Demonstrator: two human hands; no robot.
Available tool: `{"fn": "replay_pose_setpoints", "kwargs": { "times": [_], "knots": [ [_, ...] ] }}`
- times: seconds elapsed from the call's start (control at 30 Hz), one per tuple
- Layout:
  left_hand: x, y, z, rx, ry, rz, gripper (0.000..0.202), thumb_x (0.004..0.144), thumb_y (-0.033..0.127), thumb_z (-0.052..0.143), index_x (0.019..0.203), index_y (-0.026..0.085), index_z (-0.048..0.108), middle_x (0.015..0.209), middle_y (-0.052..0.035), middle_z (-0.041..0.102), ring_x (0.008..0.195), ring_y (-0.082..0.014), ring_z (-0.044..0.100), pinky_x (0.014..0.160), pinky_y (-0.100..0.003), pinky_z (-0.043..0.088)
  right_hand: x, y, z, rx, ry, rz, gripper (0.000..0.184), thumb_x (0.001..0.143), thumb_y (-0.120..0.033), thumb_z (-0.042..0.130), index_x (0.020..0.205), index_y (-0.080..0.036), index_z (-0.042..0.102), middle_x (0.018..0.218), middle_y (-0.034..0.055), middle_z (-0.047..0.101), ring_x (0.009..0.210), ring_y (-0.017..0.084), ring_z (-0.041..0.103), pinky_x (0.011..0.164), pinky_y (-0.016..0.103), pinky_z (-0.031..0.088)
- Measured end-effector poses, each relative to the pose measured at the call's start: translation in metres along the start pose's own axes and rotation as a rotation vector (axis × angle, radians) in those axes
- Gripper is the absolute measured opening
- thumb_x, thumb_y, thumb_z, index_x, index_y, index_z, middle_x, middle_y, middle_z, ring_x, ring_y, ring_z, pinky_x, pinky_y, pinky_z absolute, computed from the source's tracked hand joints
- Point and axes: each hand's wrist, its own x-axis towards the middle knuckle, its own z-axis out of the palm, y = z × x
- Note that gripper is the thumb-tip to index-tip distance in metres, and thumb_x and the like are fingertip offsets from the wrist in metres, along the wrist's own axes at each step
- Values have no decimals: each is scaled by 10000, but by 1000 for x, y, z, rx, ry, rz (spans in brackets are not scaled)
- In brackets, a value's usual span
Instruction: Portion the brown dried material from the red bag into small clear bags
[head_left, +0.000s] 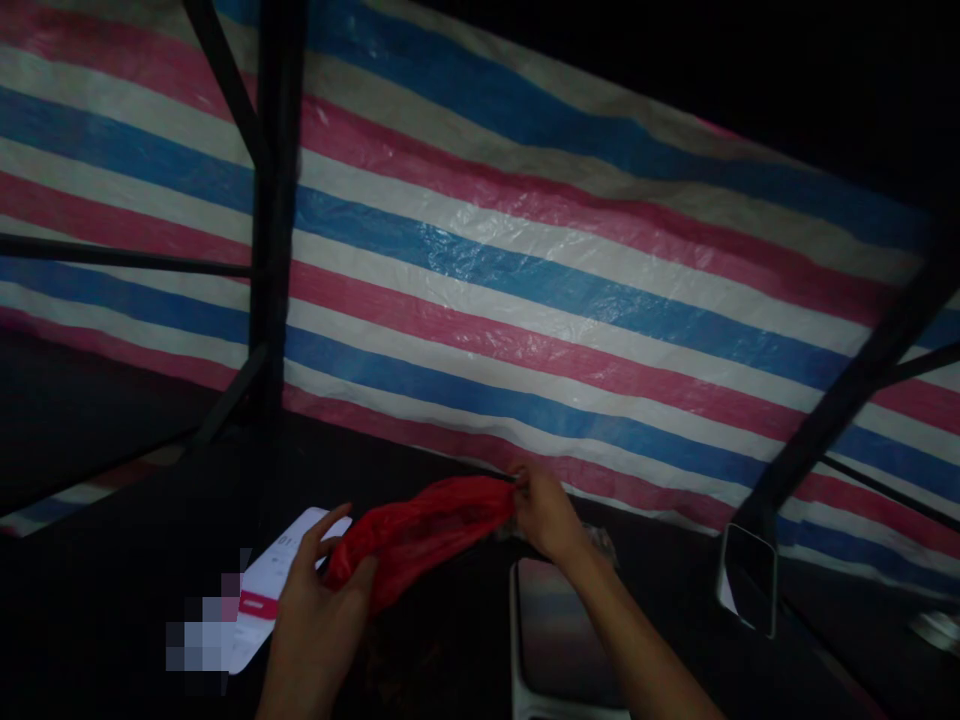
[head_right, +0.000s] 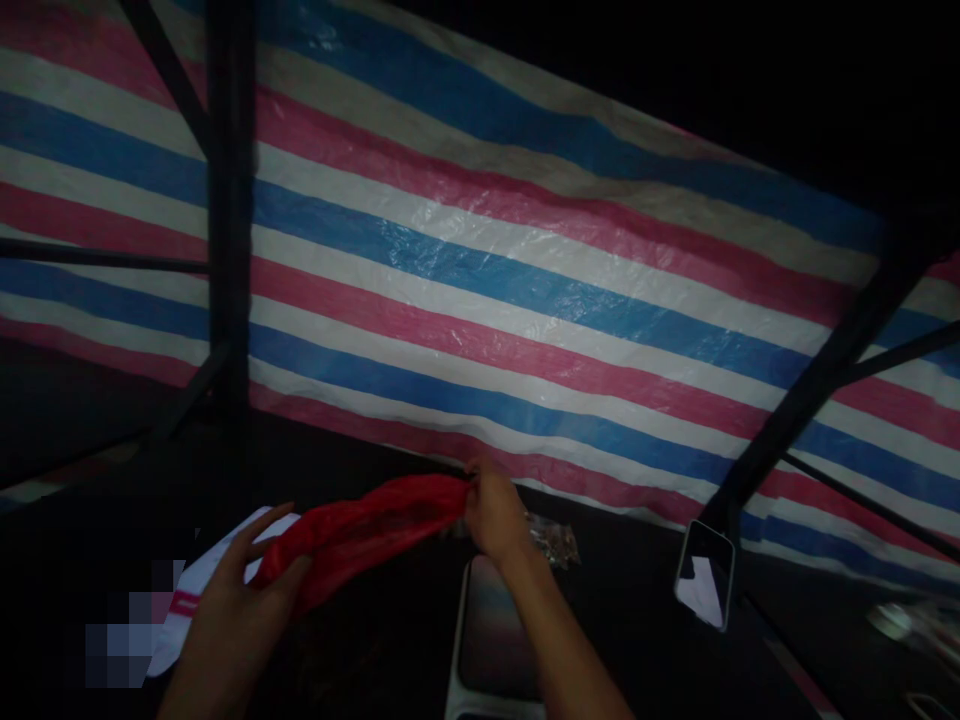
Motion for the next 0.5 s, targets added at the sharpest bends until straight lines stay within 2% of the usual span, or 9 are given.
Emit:
{"fn": "replay_pose_setpoints", "kwargs": {
  "times": [0.07, 0.13, 0.23, 0.37, 0.5],
  "knots": [
    [-4, 6, -5, -52, -11, -27, 702, 763, 447, 629, 1436, 269, 537, 1197, -87, 690, 750, -249, 743, 649, -404, 637, 0, -2, -19, -8, -50, -45, 347, 754, 17, 568, 1001, -184, 707, 833, 14, 747, 749, 172, 670, 666, 254, 425],
    [-5, 5, -7, 31, 8, 83, 594, 762, 420, 595, 1328, 239, 610, 1216, -109, 676, 923, -301, 739, 816, -474, 640, -6, -7, -34, -34, -109, -87, 296, 686, 35, 606, 838, -203, 695, 742, -16, 710, 691, 162, 633, 630, 249, 384],
    [-2, -5, -4, 191, 2, 259, 493, 712, 362, 567, 1155, 196, 704, 1201, -142, 656, 1202, -374, 643, 1075, -556, 537, -19, -23, -43, -90, -149, -136, 319, 620, 74, 613, 723, -218, 691, 732, -5, 700, 737, 186, 643, 678, 270, 399],
    [2, -16, 3, 212, -67, 264, 520, 681, 389, 595, 1132, 187, 757, 1096, -129, 672, 1162, -381, 646, 1093, -579, 528, -34, -50, -26, -108, -180, -241, 352, 665, 73, 596, 763, -229, 747, 975, 58, 760, 996, 241, 686, 878, 324, 468],
    [4, -18, 4, 195, -116, 250, 651, 654, 380, 612, 1253, 159, 736, 1124, -124, 731, 1134, -365, 691, 1055, -535, 571, -40, -62, 7, -62, -304, -274, 276, 656, 18, 689, 684, -252, 738, 839, 0, 776, 851, 201, 719, 786, 272, 498]
  ]
}}
